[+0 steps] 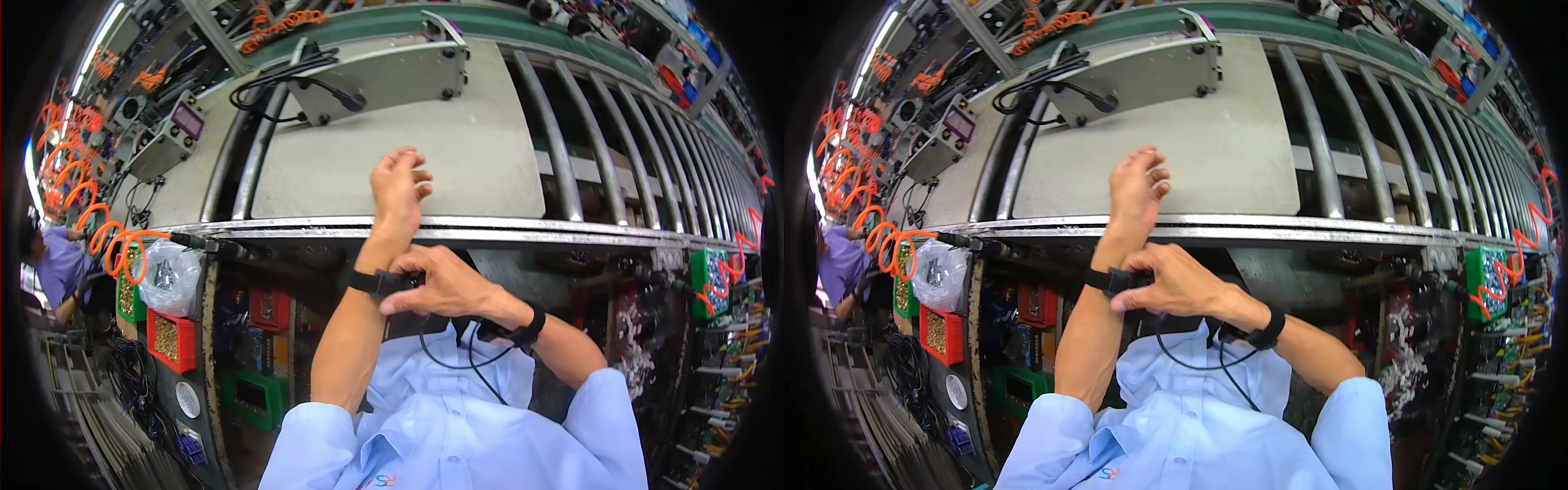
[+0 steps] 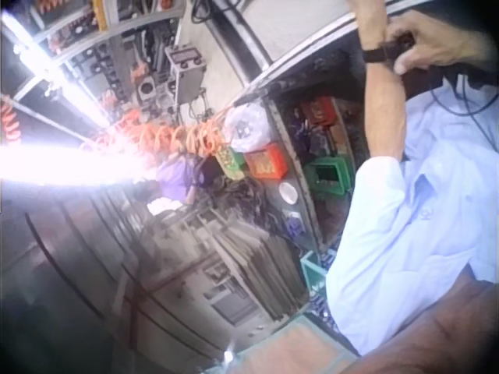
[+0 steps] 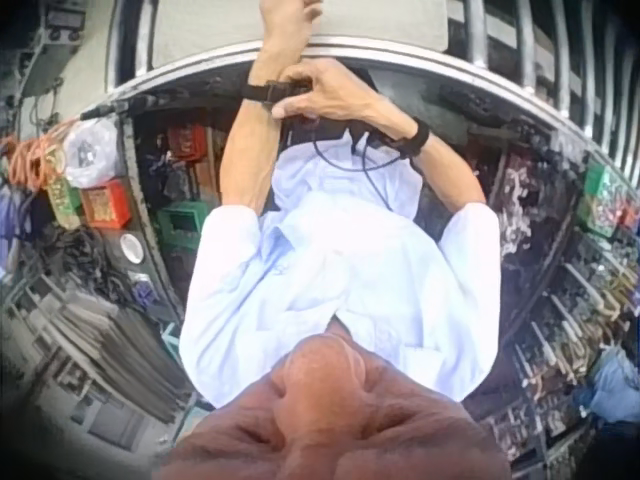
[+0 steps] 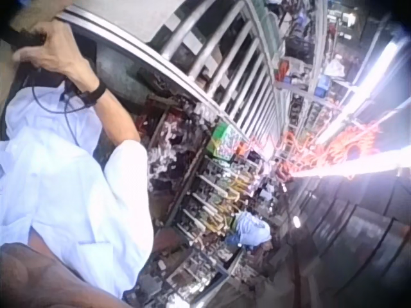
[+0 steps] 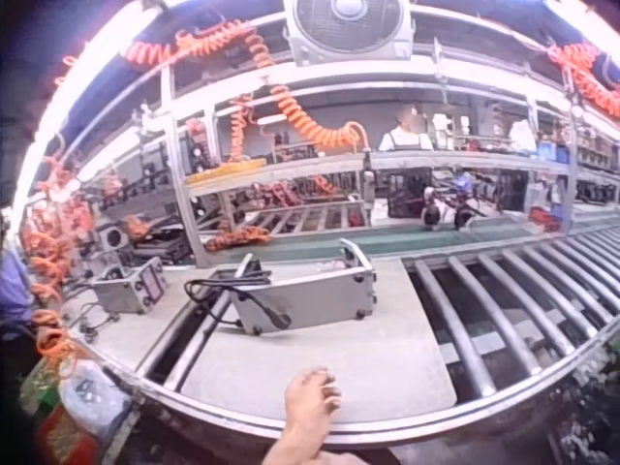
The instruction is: Assembling components onto an electronic enclosure on a conveyor belt using an electric screwdriver.
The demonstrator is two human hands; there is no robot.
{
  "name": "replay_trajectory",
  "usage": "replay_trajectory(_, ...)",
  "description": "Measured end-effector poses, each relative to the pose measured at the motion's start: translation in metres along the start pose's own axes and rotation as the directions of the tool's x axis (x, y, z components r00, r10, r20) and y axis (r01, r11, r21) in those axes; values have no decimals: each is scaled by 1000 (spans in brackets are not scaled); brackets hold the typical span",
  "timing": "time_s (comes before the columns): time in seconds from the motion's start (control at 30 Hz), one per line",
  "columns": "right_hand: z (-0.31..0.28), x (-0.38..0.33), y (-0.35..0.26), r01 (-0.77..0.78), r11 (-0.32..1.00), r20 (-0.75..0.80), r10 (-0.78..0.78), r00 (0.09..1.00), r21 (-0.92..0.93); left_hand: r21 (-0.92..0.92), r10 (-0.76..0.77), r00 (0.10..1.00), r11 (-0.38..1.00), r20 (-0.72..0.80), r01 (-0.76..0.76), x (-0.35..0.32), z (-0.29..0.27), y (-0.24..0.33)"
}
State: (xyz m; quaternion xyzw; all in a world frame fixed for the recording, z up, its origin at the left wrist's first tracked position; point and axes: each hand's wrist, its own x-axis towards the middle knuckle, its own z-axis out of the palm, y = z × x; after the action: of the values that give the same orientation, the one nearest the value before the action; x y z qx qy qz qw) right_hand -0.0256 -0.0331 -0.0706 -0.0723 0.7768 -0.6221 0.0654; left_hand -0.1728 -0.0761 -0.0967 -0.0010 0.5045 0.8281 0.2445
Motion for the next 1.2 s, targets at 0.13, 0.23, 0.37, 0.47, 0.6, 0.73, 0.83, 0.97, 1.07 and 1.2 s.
replay_trajectory(0.13, -27, -6, -2, -13, 1000, -105, 15, 994, 23, -275, -112, 992, 957, -59, 91, -14, -2, -8)
replay_trajectory(0.23, -39, -17, -6, -104, 992, -124, 112, 986, 71, 122, 29, 999, 992, -45, -23, -33, 8, -24)
replay_trajectory(0.37, -47, -43, -11, -102, 952, -220, 169, 961, 287, 635, 94, 970, 740, 226, -220, -58, 20, -24)
replay_trajectory(0.47, -54, -61, -11, 11, 988, -345, 43, 938, 152, 280, -358, 902, 916, 242, 288, -84, 28, -23)
replay_trajectory(0.6, -65, -82, -8, 44, 998, -327, -24, 945, 54, 243, -149, 892, 969, 426, 46, -119, 28, -29)
replay_trajectory(0.73, -71, -103, -9, -182, 933, -219, 256, 941, 310, 553, -106, 546, 256, 831, -793, -147, 17, -17)
replay_trajectory(0.83, -55, -113, -18, -21, 954, -208, 87, 974, 300, 844, -689, 578, 94, 438, -528, -181, 3, 12)
replay_trajectory(0.97, -40, -126, -39, 159, 981, -166, -139, 976, 114, 756, -462, 776, -286, 430, -589, -251, 1, 43)
replay_trajectory(1.07, -40, -130, -53, 357, 933, -257, -337, 906, 36, 510, -178, 526, -129, 832, -850, -261, 14, 64)
replay_trajectory(1.2, -87, -154, -40, -56, 982, -423, 129, 897, 182, 591, -574, 373, 253, 729, -766, -235, 1, 113)
